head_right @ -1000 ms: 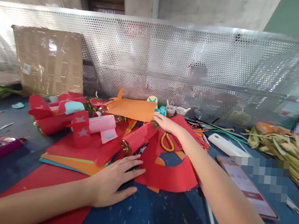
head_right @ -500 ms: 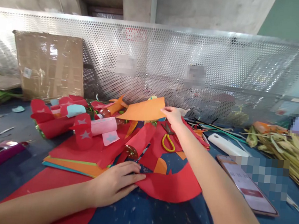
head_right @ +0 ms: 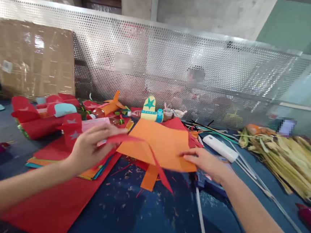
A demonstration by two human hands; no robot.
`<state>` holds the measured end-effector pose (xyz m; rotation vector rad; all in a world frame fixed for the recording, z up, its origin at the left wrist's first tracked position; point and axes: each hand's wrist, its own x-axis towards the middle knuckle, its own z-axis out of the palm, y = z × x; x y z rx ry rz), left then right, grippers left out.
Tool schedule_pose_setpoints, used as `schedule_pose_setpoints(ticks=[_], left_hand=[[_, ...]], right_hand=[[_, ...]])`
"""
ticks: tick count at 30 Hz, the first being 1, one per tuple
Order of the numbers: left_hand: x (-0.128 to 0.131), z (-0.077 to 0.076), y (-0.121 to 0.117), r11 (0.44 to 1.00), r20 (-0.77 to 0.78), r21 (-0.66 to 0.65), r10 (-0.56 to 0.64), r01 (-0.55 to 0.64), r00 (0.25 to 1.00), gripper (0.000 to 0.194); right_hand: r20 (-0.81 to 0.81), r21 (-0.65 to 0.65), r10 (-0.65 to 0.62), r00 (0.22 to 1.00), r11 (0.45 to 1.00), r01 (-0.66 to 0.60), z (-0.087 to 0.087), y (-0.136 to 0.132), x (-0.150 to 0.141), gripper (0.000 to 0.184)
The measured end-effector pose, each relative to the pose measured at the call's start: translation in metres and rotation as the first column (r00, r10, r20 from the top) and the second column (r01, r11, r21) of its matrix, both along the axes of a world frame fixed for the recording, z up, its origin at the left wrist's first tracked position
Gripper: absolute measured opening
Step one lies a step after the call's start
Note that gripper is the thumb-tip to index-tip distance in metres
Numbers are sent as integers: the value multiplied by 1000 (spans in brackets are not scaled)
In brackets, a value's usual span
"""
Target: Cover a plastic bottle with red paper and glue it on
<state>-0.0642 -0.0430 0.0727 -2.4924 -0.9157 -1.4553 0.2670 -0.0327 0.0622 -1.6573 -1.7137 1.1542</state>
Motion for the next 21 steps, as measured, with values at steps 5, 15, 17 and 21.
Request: schedule_pose_setpoints(ticks=[5, 15, 17, 21], left_hand=[[34, 40, 53, 977, 206, -126, 195, -171, 959, 17], [127, 34, 141, 956, -119, -165, 223, -241, 968, 38], [138, 24, 148, 951, -263, -218, 160, -220, 951, 39], [143, 11, 154, 923, -519, -326, 7, -205, 855, 30]], right_hand=[[158, -134, 432, 888, 900, -414, -3, -28, -9, 33], [61, -233, 706, 705, 697, -678, -13, -38, -19, 32], [48, -236, 705, 708, 697, -678, -13, -37, -18, 30], [48, -228, 701, 712, 701, -675, -10, -38, -18, 29]])
